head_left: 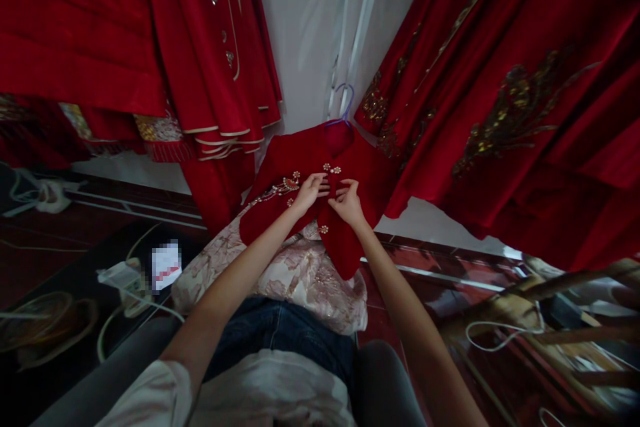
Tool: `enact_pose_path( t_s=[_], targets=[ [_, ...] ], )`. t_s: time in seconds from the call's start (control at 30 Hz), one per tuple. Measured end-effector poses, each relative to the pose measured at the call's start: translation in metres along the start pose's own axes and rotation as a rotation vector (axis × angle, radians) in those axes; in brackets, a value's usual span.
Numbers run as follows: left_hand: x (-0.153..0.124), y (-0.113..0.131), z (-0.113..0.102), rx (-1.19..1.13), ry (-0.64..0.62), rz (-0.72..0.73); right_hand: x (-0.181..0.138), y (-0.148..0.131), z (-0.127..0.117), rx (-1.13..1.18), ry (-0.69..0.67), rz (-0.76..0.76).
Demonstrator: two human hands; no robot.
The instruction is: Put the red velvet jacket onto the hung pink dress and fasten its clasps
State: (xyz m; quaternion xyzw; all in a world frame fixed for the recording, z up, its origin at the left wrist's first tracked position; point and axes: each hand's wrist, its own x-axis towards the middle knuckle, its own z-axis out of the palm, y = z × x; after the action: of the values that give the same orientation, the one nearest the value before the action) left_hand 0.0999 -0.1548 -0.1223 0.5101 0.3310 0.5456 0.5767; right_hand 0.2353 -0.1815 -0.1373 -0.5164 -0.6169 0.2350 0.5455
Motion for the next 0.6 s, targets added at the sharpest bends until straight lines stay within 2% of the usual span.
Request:
enact_pose_path(
  t_s=[0.1, 0.2, 0.27, 0.33, 0.4, 0.5, 0.6],
  targets=[
    [-0.006, 0.003, -0.005, -0.041, -0.068, -0.048, 0.002, -0.015, -0.015, 0.235, -0.040, 0.167],
    [-0.013, 0.006, -0.012, -0.131, -0.144, -0.154, -0.001, -0.033, -0.032, 0.492, -0.185, 0.230],
    [-0.019, 0.007, -0.014, -0.191, -0.185, -0.235, -0.007, -0.040, -0.041, 0.544, -0.218, 0.223],
    [-0.024, 0.006, -0.015, -0.224, -0.143, -0.257, -0.011, -0.042, -0.043, 0.513, -0.185, 0.210],
    [-0.028, 0.006, -0.015, -0.261, -0.089, -0.231, -0.014, -0.040, -0.038, 0.464, -0.181, 0.200],
    [-0.031, 0.006, -0.018, -0.311, -0.043, -0.166, -0.015, -0.037, -0.017, 0.365, -0.247, 0.176],
    [-0.032, 0.007, -0.029, -0.287, 0.053, -0.084, -0.016, -0.036, 0.011, 0.256, -0.186, 0.107]
  ],
)
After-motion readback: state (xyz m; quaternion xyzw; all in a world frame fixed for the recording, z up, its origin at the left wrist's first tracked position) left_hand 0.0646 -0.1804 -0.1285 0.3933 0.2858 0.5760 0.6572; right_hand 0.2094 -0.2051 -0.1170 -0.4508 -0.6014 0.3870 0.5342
